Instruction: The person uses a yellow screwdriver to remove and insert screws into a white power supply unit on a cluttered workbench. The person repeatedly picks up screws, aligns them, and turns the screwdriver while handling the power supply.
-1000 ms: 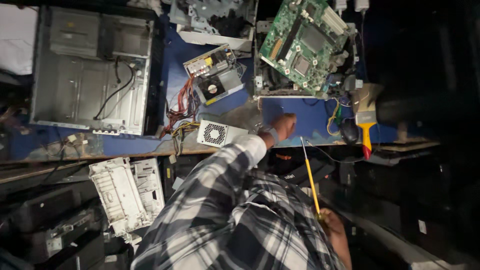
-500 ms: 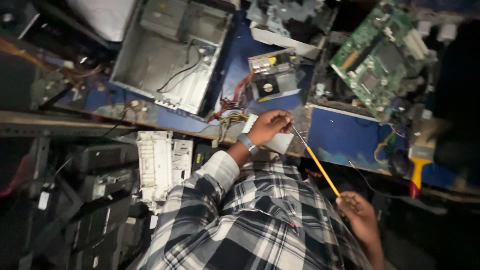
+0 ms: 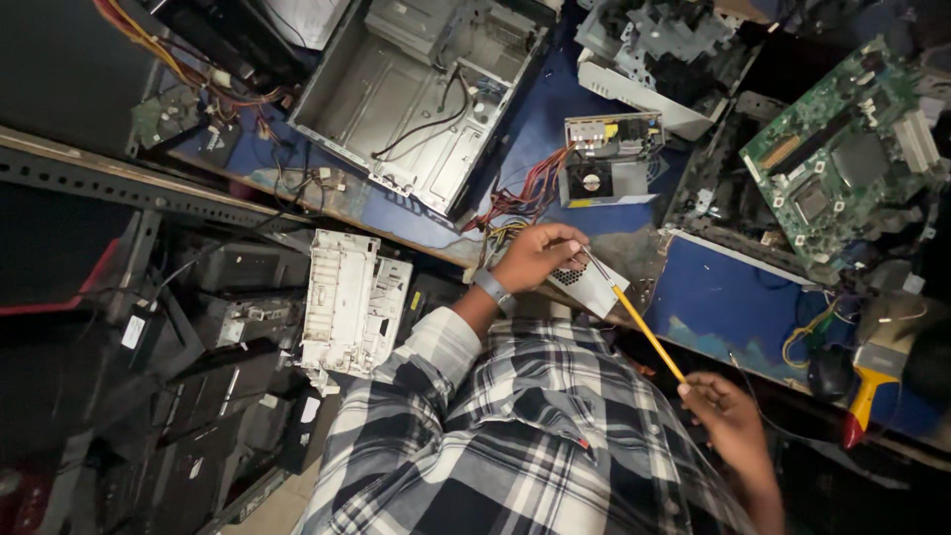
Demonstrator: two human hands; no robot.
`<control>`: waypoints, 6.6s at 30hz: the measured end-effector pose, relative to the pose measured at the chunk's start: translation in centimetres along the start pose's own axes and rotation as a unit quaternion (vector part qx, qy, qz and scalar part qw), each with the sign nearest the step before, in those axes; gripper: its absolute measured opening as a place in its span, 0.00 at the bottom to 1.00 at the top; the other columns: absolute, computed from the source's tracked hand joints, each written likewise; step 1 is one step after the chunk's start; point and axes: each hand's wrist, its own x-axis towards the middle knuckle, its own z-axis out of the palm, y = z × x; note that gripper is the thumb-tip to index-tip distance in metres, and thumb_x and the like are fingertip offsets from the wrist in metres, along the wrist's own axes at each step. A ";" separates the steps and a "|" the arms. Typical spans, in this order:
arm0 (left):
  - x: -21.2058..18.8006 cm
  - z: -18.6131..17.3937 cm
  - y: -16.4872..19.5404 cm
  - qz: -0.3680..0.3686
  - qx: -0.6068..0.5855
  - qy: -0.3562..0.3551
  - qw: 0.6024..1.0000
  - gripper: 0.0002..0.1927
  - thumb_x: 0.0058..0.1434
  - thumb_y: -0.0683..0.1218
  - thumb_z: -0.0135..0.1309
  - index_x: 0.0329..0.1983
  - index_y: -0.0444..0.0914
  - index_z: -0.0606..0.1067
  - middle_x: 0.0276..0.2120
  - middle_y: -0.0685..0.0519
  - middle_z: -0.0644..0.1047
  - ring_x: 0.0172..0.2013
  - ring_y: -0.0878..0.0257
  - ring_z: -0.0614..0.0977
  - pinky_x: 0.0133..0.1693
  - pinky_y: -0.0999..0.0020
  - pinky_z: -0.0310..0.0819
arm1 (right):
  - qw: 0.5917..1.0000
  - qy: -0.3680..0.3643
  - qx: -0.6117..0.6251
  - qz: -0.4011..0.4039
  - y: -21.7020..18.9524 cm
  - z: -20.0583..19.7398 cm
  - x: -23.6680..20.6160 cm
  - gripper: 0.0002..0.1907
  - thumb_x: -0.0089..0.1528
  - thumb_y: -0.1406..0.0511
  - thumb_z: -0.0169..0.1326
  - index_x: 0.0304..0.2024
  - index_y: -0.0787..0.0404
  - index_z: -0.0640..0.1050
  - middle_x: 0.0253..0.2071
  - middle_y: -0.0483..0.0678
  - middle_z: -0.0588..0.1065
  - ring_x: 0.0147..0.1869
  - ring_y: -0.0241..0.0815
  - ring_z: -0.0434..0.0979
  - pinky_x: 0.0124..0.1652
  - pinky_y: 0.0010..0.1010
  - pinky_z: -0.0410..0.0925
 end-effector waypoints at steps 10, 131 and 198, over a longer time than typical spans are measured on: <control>-0.8 -1.5 1.6 0.012 0.108 -0.056 0.993 0.09 0.70 0.39 0.51 0.49 0.30 0.78 0.38 0.49 0.83 0.40 0.67 0.85 0.45 0.72 0.81 | 0.998 -0.028 0.057 -0.009 1.2 -0.2 -0.4 0.17 0.62 0.61 0.59 0.47 0.68 0.81 0.29 0.49 0.79 0.27 0.35 0.70 0.28 0.26 0.62; 2.8 6.6 13.0 0.201 0.438 -0.287 0.828 0.24 0.66 0.50 0.55 0.65 0.41 0.73 0.45 0.45 0.81 0.43 0.44 0.82 0.45 0.52 0.76 | 0.747 0.352 -0.506 -0.247 -32.2 8.8 -7.0 0.18 0.72 0.53 0.56 0.36 0.58 0.77 0.31 0.52 0.76 0.26 0.52 0.76 0.25 0.41 0.68; 4.0 7.5 11.1 0.210 0.474 -0.211 0.829 0.16 0.58 0.53 0.68 0.35 0.37 0.79 0.32 0.48 0.79 0.35 0.51 0.83 0.38 0.60 0.76 | 0.833 0.339 -0.346 -0.267 -30.7 8.9 -5.8 0.19 0.62 0.59 0.66 0.49 0.61 0.75 0.39 0.58 0.78 0.40 0.62 0.80 0.37 0.47 0.72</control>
